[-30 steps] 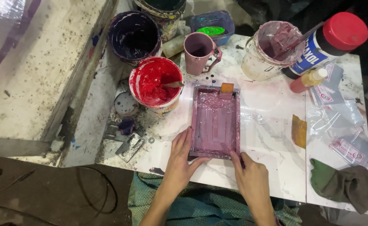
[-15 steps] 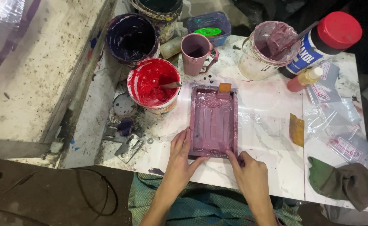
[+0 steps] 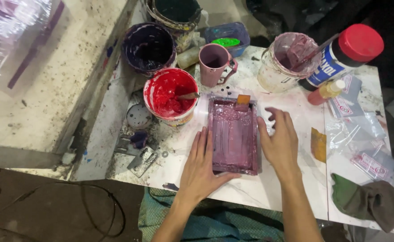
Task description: The person uses a small wooden stick to spread purple paint evenly inside a rectangular plastic container. They repeatedly lift the container, tilt it to check the coating, and smooth the surface with the stick.
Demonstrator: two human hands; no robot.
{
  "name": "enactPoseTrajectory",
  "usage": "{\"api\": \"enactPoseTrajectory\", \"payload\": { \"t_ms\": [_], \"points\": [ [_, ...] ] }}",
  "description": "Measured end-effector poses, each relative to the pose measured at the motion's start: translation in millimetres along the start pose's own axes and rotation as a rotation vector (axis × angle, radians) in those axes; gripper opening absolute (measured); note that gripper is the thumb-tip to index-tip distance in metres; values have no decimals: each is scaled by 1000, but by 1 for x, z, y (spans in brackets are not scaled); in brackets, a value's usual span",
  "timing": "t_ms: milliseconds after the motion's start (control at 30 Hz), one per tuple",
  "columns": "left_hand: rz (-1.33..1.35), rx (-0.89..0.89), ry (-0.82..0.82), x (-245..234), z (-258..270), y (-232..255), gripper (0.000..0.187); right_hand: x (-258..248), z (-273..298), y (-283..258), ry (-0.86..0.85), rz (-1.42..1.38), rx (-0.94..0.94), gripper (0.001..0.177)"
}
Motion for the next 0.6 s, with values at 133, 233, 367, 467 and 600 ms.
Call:
{"api": "enactPoseTrajectory", "payload": {
  "t_ms": [133,233,367,467,600],
  "points": [
    [-94,23,17,8,3,-5,142,24,-22,1,-94,-56,-12,46],
    [-135,80,32,11,2,-5,145,41,-26,13,73,-270,-207,59],
    [-115,100,31,6,4,-1,140,52,-23,45,184,-666,-64,43],
    [-131,91,71,4,1,1,126,54,-31,49,136,-699,-60,43],
    [-217,77,138,5,2,1,108,55,-30,50,70,-691,-43,42]
  ]
}}
Point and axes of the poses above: each hand's wrist, its own z-axis away from the middle knuckle, its own x-axis out of the palm, y = z × x, the point moved 6 cm from there along -z, towards the middle knuckle, and after that the axes turned 1 degree about -z, right-handed, at the moved point
